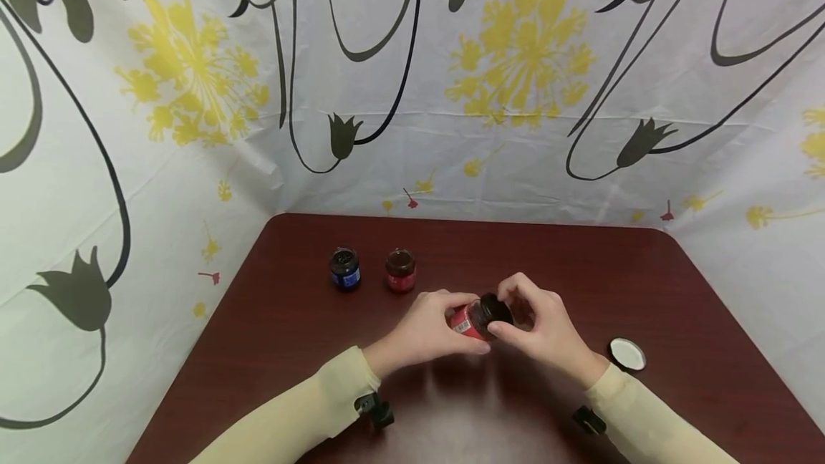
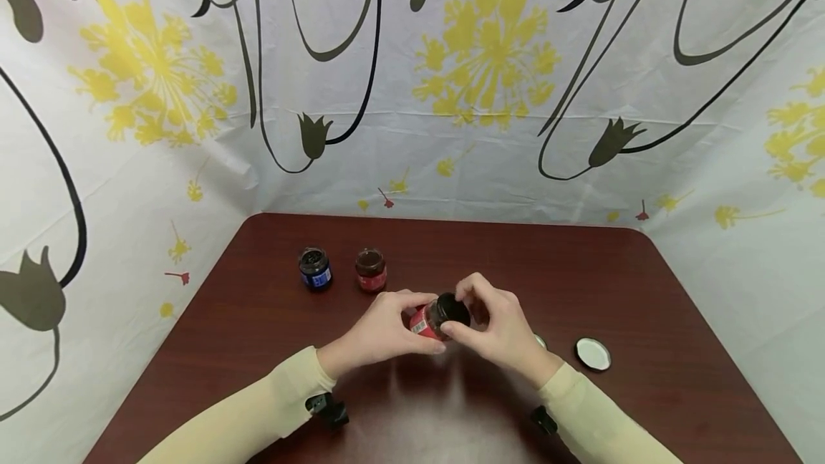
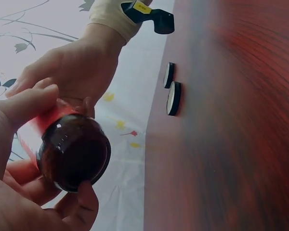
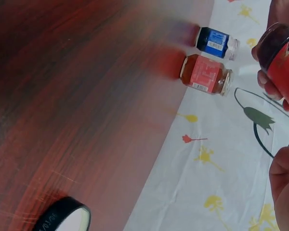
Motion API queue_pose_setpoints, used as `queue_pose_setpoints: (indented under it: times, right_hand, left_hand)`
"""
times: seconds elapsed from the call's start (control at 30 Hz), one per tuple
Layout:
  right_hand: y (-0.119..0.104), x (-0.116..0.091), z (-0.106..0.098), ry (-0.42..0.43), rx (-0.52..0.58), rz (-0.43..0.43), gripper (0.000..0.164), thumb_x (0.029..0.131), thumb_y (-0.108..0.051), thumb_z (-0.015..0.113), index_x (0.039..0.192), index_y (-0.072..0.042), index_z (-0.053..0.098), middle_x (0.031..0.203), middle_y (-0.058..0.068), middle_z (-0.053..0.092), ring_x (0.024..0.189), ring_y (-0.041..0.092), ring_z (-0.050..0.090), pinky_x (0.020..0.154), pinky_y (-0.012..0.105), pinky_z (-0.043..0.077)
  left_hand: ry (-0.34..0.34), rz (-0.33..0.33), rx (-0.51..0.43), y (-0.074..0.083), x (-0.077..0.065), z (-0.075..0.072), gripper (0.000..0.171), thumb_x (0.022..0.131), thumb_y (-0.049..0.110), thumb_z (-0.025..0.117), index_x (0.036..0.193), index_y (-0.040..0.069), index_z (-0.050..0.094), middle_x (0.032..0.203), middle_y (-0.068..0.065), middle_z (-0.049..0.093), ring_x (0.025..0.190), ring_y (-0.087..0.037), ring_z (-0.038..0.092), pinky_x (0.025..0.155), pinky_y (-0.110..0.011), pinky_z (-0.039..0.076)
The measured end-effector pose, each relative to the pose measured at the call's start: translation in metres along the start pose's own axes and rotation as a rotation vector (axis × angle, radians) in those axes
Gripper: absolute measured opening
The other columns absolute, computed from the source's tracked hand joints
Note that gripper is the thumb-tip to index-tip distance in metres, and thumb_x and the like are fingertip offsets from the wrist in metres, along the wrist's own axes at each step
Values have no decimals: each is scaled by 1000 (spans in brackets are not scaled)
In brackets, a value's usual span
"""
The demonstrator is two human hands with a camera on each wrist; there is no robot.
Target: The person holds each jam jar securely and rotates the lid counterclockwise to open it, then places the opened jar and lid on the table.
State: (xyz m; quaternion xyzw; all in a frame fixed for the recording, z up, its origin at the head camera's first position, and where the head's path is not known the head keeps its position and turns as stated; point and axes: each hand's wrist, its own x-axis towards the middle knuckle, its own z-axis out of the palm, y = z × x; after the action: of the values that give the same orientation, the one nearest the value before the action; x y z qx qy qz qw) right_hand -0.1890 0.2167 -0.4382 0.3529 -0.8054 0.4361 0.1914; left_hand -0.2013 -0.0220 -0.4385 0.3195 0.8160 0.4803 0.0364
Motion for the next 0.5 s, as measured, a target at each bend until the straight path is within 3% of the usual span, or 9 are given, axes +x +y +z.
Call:
queue_pose_setpoints:
  times: [0.1,0.2,0.37,0.5]
  right_hand:
    - [-1,-1,-1,-12,12,27,52,79,-12,86,125,-18,61,85,-10,59,58,7,48,49,21,39]
    - [-2,-1,0,-15,-8,38,59,81,-14,85,134,-17,61,89,-10,61,61,7,50,50,25,41]
    - [-5,-2,2,11,-24,61,58,81,-15,86,134,-18,63,92,-10,63,64,7,52,52,26,43]
    - [-7,1,5,31,-30,57,52,79,-16,88,127,-19,67,93,-9,66,64,7,54,53,22,44]
  left_hand:
    - [38,8,29,-2,-1,0,58,74,47,88,125,26,70,98,15,64,86,-6,57,66,-24,53]
    - [79,21,80,-2,-1,1,56,74,48,88,123,28,70,97,17,65,86,-5,56,66,-23,51]
    - [115,19,129,-1,-3,2,59,73,48,89,124,26,70,100,16,64,87,-5,54,66,-21,51]
    - [135,64,179,0,-5,3,59,73,47,89,123,24,70,100,15,63,88,-4,52,66,-18,49]
